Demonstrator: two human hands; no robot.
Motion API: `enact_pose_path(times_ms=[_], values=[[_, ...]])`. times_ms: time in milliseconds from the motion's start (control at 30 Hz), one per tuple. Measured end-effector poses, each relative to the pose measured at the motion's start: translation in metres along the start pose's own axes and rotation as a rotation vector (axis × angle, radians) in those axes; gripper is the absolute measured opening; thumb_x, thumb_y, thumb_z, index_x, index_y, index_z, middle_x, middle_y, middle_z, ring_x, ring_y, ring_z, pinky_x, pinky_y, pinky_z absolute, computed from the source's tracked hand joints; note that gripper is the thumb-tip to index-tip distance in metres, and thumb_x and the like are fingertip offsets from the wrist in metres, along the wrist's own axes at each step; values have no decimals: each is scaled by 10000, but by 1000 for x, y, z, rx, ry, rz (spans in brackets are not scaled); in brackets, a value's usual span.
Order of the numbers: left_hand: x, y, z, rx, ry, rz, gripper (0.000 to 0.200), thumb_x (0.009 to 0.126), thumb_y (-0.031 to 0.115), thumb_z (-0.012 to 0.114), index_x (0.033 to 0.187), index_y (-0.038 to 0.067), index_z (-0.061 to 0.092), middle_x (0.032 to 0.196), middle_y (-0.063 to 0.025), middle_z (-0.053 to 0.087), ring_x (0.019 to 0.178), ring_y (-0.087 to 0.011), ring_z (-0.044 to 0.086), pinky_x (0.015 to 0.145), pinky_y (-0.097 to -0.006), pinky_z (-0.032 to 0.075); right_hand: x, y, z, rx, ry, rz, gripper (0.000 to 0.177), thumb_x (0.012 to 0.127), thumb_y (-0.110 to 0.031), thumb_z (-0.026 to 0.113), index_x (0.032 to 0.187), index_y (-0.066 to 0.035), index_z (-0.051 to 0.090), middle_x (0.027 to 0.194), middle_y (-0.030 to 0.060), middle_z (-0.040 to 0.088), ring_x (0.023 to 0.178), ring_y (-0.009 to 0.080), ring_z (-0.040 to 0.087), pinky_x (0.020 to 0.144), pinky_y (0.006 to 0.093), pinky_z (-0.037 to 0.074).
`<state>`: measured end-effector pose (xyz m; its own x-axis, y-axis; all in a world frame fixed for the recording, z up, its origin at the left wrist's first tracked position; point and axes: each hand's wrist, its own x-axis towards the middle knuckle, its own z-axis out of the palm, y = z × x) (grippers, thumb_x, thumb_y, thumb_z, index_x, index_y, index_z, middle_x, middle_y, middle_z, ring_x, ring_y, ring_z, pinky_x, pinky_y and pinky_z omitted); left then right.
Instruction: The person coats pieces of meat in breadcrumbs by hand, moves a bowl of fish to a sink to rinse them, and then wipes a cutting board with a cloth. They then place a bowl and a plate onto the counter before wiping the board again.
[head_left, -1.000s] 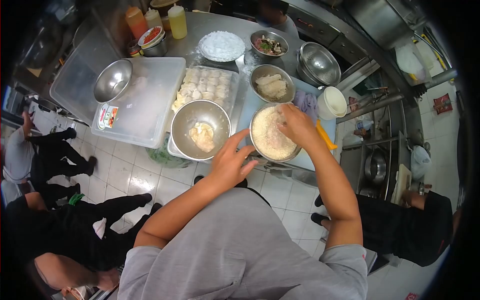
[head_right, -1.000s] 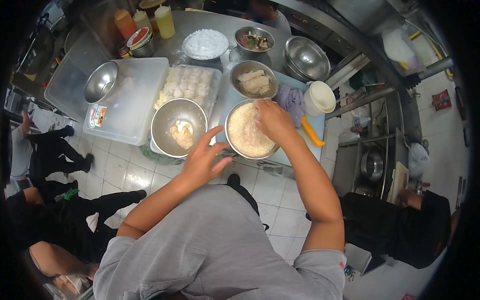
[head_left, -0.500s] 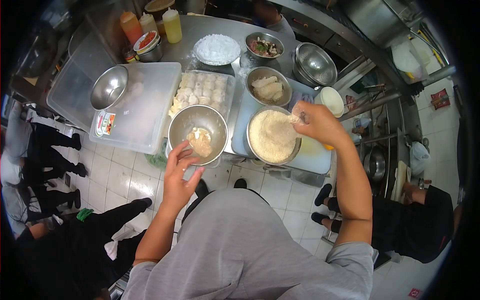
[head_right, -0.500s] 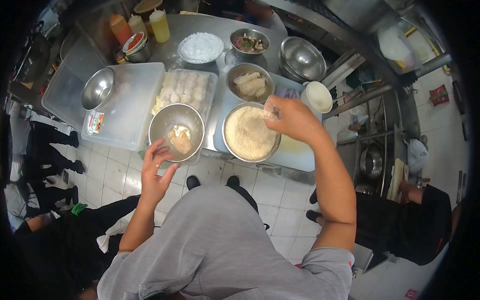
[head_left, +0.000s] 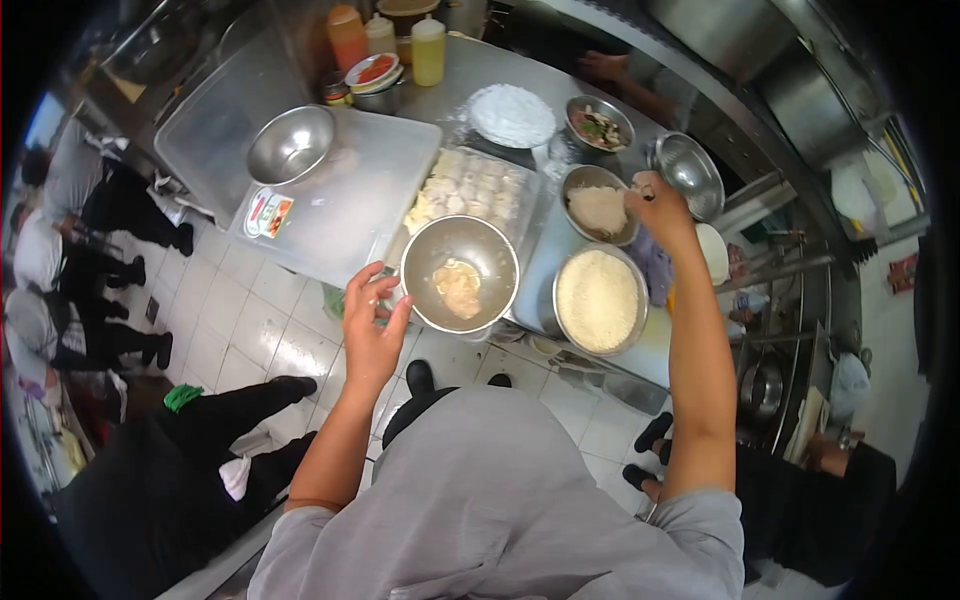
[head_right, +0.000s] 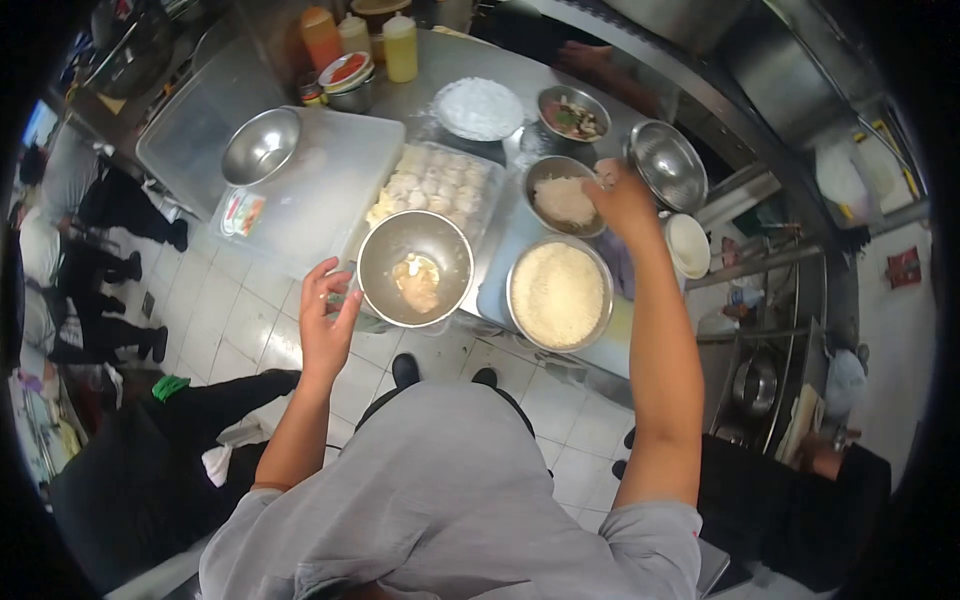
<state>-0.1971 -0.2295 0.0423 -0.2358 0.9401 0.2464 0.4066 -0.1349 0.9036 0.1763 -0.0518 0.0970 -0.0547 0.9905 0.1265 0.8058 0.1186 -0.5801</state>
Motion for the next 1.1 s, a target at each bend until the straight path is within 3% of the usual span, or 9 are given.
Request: enact_pose_path(times_ms=[133, 200, 333, 533, 633, 733, 833, 967, 1100], values=[[-5, -21, 3, -212, -72, -243, 396, 857, 106, 622, 1208, 6, 469, 1234, -132, 487, 721, -137, 600, 581, -246, 485, -39, -93, 54, 81, -196, -350, 250, 787, -215, 678, 981, -64, 634, 932, 104, 664, 826, 229, 641, 753, 329, 499], [-3, -15, 9, -386, -113, -430, 444, 872, 133, 609, 1253, 1, 423, 1218, -114, 495, 693, -136, 601, 555, -249, 480, -59, -129, 88, -93, -430, -345, 240, 769, -219, 673, 961, -78, 637, 972, 105, 656, 883, 265, 636, 772, 364, 501], [0, -22, 21, -471, -179, -522, 473, 886, 149, 585, 1285, 2, 379, 1178, -122, 505, 650, -134, 597, 501, -243, 493, -80, -130, 164, -416, -489, -566, 297, 727, -178, 682, 1011, -100, 644, 1059, 81, 624, 1041, 256, 575, 812, 380, 510], [0, -28, 28, -550, -208, -567, 466, 883, 157, 562, 1275, -14, 378, 1146, -111, 489, 727, -115, 595, 521, -218, 540, -74, -135, 170, -456, -659, -444, 352, 706, -179, 684, 1041, -93, 623, 1070, 104, 623, 1065, 273, 564, 828, 394, 501], [-1, -28, 29, -547, -187, -563, 467, 880, 160, 568, 1269, -16, 380, 1126, -105, 491, 709, -103, 583, 521, -220, 538, -75, -133, 161, -300, -648, -449, 363, 709, -181, 672, 1049, -78, 602, 1055, 112, 631, 1029, 286, 582, 817, 391, 499], [0, -31, 27, -527, -205, -552, 472, 877, 166, 577, 1266, -19, 384, 1140, -107, 489, 722, -105, 583, 524, -219, 536, -68, -140, 146, -75, -802, -233, 404, 713, -206, 666, 1074, -58, 565, 1037, 130, 621, 972, 266, 609, 794, 384, 501], [1, -25, 25, -516, -209, -534, 466, 872, 172, 587, 1254, -20, 403, 1128, -102, 502, 742, -108, 587, 527, -217, 532, -62, -128, 143, 397, -780, -183, 375, 755, -164, 636, 1097, -49, 533, 1020, 117, 609, 908, 215, 621, 753, 357, 512], [3, -25, 22, -484, -227, -553, 455, 869, 181, 598, 1241, -22, 432, 1182, -116, 489, 784, -123, 599, 551, -226, 525, -65, -124, 121, 1110, -756, 223, 270, 862, -67, 527, 1131, -66, 515, 1002, 27, 587, 883, 98, 576, 703, 290, 514], [-1, -29, 18, -379, -176, -463, 413, 871, 159, 600, 1221, -15, 465, 1255, -125, 454, 768, -141, 615, 588, -243, 514, -66, -105, 66, 833, -599, 99, 281, 863, -97, 546, 1138, -51, 523, 1002, 40, 583, 896, 117, 575, 737, 293, 516]])
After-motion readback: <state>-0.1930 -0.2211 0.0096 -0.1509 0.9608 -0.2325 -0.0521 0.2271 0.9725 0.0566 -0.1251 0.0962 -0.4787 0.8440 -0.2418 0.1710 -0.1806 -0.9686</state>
